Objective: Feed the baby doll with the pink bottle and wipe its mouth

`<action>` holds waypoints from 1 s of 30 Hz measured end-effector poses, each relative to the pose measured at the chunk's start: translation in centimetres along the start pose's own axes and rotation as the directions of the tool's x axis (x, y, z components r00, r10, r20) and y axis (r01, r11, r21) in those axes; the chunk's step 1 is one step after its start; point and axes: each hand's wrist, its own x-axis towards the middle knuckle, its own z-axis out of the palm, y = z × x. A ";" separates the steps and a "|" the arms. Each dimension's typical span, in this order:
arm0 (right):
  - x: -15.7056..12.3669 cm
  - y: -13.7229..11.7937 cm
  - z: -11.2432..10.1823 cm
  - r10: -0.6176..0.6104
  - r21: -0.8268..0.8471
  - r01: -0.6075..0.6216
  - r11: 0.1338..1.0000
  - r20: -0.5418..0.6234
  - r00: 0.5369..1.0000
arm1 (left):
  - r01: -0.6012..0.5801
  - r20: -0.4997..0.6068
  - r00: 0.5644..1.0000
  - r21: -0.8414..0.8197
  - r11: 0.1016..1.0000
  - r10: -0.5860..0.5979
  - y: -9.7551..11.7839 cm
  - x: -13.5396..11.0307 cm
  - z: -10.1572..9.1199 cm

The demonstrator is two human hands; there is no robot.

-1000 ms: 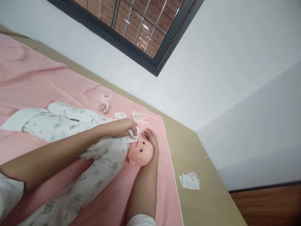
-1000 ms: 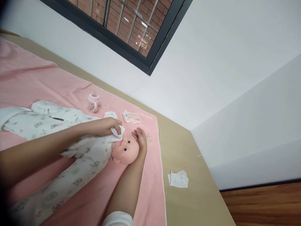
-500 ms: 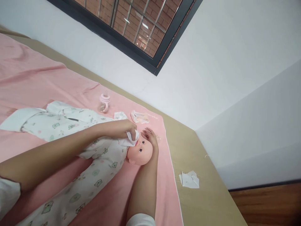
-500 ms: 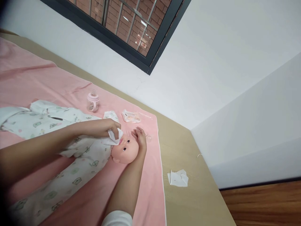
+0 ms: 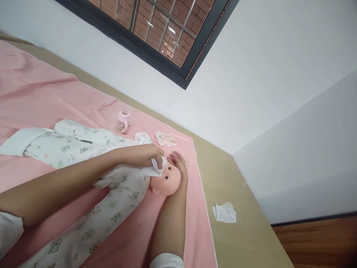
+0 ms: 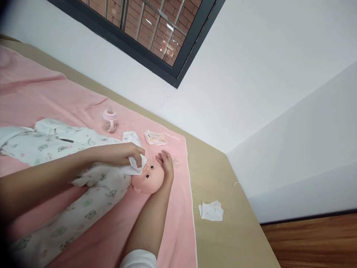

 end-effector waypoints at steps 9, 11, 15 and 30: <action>0.5 0.2 -0.1 -0.012 0.014 0.012 1.000 -0.006 1.000 | 0.082 -0.183 0.980 0.051 0.995 -0.071 -1.0 0.7 0.6; 0.7 0.3 -0.1 -0.007 0.015 0.007 1.000 -0.005 1.000 | 0.079 -0.174 0.983 0.066 0.995 -0.067 -1.0 0.8 0.8; 0.8 0.4 -0.2 -0.002 0.007 0.002 1.000 -0.006 1.000 | 0.073 -0.160 0.986 0.103 0.992 -0.056 -0.9 0.9 1.0; 0.3 0.2 0.2 -0.018 -0.093 0.016 0.996 -0.026 0.999 | 0.084 -0.094 0.993 0.070 0.994 -0.077 0.7 0.5 0.5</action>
